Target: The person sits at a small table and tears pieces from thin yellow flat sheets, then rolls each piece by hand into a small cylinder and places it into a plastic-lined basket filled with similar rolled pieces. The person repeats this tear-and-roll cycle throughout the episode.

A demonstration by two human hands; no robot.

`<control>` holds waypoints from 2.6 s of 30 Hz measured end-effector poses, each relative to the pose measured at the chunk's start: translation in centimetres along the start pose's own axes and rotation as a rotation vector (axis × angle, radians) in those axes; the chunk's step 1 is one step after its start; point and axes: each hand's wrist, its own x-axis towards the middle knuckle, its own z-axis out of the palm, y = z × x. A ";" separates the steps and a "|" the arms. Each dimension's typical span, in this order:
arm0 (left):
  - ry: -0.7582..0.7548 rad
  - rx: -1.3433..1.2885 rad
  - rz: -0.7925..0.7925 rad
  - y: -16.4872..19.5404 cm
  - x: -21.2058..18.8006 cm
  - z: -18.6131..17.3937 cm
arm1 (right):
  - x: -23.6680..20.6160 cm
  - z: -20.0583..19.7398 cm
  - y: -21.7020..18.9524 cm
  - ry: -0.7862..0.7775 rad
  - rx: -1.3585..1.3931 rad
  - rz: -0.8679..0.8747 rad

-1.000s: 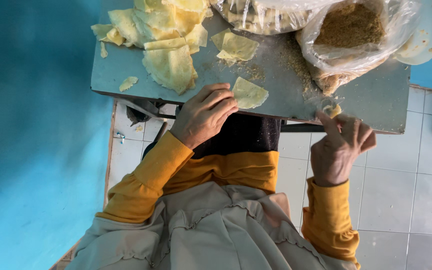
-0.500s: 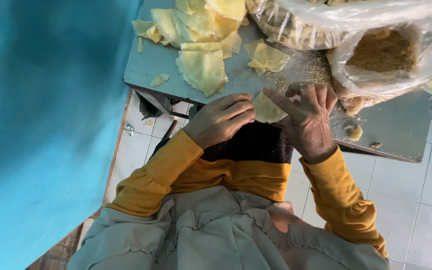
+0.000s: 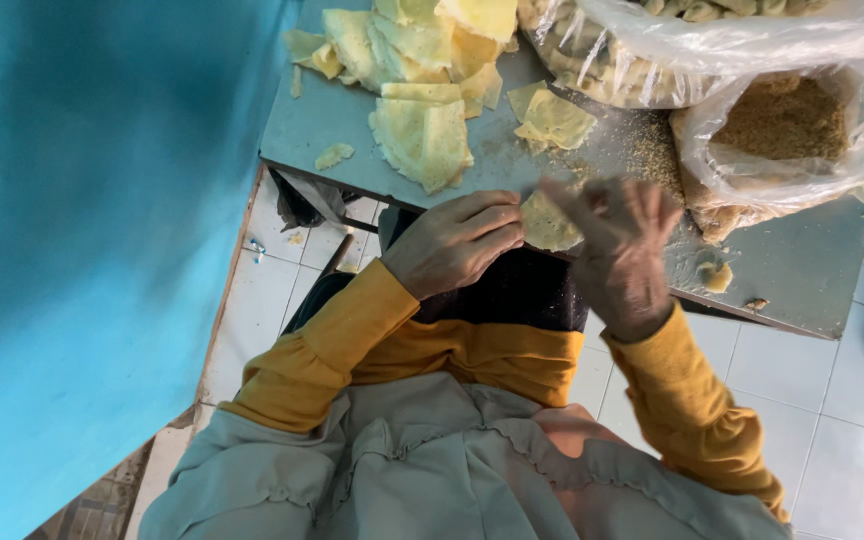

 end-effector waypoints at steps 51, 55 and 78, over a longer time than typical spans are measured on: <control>-0.025 -0.002 -0.021 0.3 0.4 -0.4 | 3.7 3.0 16.9 0.030 -0.056 0.256; -0.019 0.001 -0.015 0.3 0.3 -0.3 | 2.7 0.2 18.8 -0.017 0.128 0.338; 0.028 -0.039 -0.111 0.8 0.6 -0.2 | -2.6 -0.3 0.8 0.127 0.259 -0.230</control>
